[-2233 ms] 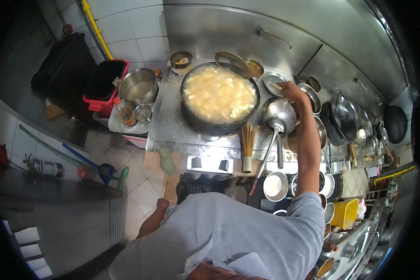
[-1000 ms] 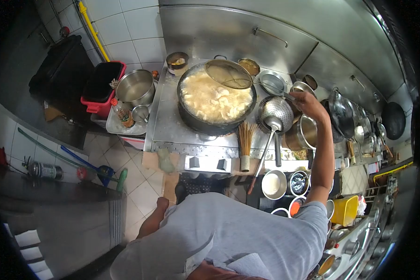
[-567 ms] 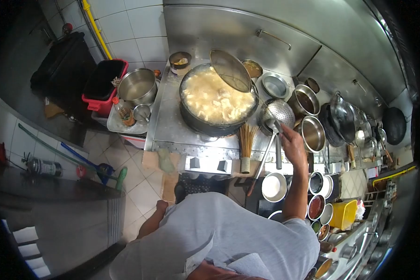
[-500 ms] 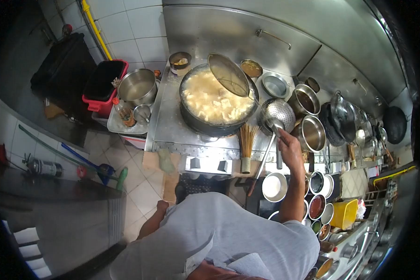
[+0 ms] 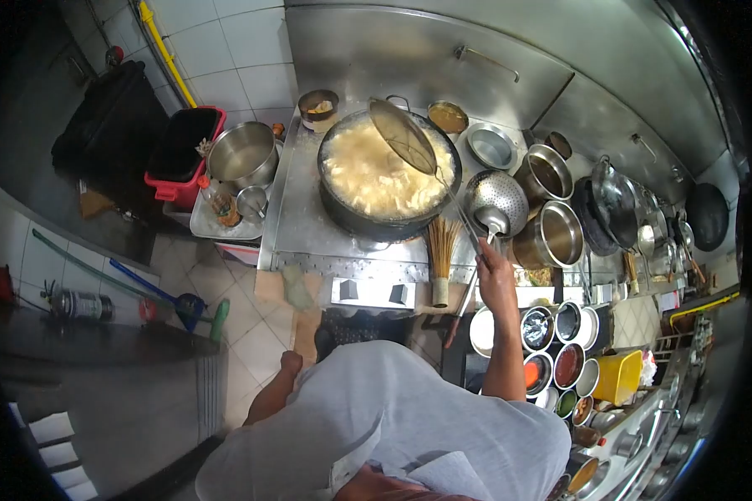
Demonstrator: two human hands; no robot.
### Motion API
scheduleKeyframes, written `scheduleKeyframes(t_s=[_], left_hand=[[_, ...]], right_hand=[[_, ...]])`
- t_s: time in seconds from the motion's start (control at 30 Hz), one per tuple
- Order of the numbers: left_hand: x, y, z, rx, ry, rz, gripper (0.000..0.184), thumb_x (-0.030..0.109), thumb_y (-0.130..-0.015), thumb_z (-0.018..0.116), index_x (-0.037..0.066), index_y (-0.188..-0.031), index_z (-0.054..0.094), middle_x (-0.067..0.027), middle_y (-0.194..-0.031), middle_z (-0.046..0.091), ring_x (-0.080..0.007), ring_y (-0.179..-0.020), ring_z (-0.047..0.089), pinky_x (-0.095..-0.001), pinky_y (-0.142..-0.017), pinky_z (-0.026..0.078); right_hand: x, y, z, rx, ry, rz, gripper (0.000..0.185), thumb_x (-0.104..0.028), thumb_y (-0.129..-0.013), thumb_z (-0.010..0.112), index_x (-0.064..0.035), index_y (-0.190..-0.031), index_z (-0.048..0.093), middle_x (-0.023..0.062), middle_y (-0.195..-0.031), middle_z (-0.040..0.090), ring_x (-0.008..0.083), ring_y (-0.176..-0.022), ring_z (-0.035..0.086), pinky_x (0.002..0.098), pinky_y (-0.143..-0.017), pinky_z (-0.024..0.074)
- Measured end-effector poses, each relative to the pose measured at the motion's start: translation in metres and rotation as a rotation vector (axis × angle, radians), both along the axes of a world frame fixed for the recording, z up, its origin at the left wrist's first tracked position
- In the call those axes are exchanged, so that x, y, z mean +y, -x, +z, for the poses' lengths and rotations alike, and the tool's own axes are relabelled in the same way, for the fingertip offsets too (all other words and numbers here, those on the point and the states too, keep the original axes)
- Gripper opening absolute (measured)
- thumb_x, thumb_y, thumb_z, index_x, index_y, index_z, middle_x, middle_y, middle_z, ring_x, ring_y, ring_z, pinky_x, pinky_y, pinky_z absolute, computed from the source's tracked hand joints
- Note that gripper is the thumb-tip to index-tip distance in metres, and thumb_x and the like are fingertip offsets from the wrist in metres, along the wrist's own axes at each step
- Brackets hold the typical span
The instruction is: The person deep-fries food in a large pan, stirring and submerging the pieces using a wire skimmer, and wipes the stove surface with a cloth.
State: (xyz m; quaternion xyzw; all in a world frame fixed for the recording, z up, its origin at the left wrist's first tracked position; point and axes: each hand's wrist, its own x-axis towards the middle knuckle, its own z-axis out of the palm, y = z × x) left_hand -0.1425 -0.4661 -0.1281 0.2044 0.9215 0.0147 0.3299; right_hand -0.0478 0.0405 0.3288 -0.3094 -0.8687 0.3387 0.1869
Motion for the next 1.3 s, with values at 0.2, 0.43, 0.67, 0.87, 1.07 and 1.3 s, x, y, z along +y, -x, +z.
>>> scheduleKeyframes(t_s=[0.2, 0.43, 0.67, 0.87, 1.07, 1.3], left_hand=[[-0.005, 0.000, -0.023, -0.078, 0.069, 0.004, 0.022, 0.018, -0.076, 0.056, 0.010, -0.083, 0.074, -0.0089, -0.088, 0.072, -0.0273, -0.083, 0.069, -0.0424, -0.071, 0.054], [-0.005, -0.003, -0.014, 0.054, 0.009, -0.053, 0.025, 0.024, -0.078, 0.054, 0.007, -0.076, 0.073, -0.0135, -0.082, 0.070, -0.0292, -0.078, 0.069, -0.0440, -0.069, 0.053], [0.002, 0.002, 0.005, -0.084, 0.069, -0.160, 0.025, 0.016, -0.078, 0.052, 0.003, -0.083, 0.072, -0.0184, -0.088, 0.069, -0.0329, -0.087, 0.068, -0.0424, -0.077, 0.053], [0.010, 0.012, 0.012, 0.047, 0.120, -0.364, 0.023, 0.015, -0.078, 0.052, 0.004, -0.083, 0.073, -0.0166, -0.088, 0.070, -0.0300, -0.086, 0.068, -0.0410, -0.075, 0.054], [0.011, 0.007, -0.006, 0.002, 0.094, -0.100, 0.021, 0.018, -0.077, 0.055, 0.007, -0.080, 0.073, -0.0137, -0.088, 0.070, -0.0281, -0.084, 0.069, -0.0404, -0.073, 0.054], [-0.009, 0.001, -0.009, -0.102, 0.027, -0.091, 0.028, 0.023, -0.077, 0.054, 0.001, -0.084, 0.071, -0.0203, -0.093, 0.069, -0.0335, -0.090, 0.067, -0.0410, -0.078, 0.054]], right_hand=[[0.001, 0.023, -0.016, -0.036, -0.133, -0.002, 0.036, -0.007, -0.088, 0.055, -0.0065, -0.124, 0.059, 0.0271, -0.093, 0.064, 0.0410, -0.085, 0.064, 0.0428, -0.072, 0.0484], [-0.017, -0.001, -0.008, -0.005, 0.021, -0.063, 0.035, -0.007, -0.088, 0.055, -0.0073, -0.123, 0.059, 0.0264, -0.091, 0.065, 0.0400, -0.088, 0.064, 0.0386, -0.074, 0.0493], [-0.003, 0.040, -0.023, -0.070, 0.014, -0.025, 0.034, -0.008, -0.089, 0.055, -0.0029, -0.122, 0.058, 0.0268, -0.110, 0.061, 0.0393, -0.103, 0.061, 0.0410, -0.084, 0.0485], [-0.015, 0.046, -0.013, 0.066, -0.010, -0.012, 0.036, -0.006, -0.089, 0.055, -0.0035, -0.125, 0.057, 0.0256, -0.110, 0.062, 0.0391, -0.105, 0.060, 0.0391, -0.084, 0.0491], [0.003, 0.047, -0.037, 0.050, -0.054, 0.003, 0.035, -0.006, -0.089, 0.055, -0.0023, -0.123, 0.058, 0.0257, -0.110, 0.062, 0.0388, -0.103, 0.061, 0.0387, -0.083, 0.0492], [-0.018, 0.024, -0.026, 0.103, 0.134, 0.057, 0.036, -0.006, -0.089, 0.055, 0.0001, -0.124, 0.057, 0.0244, -0.112, 0.064, 0.0277, -0.106, 0.064, 0.0316, -0.087, 0.0475]])
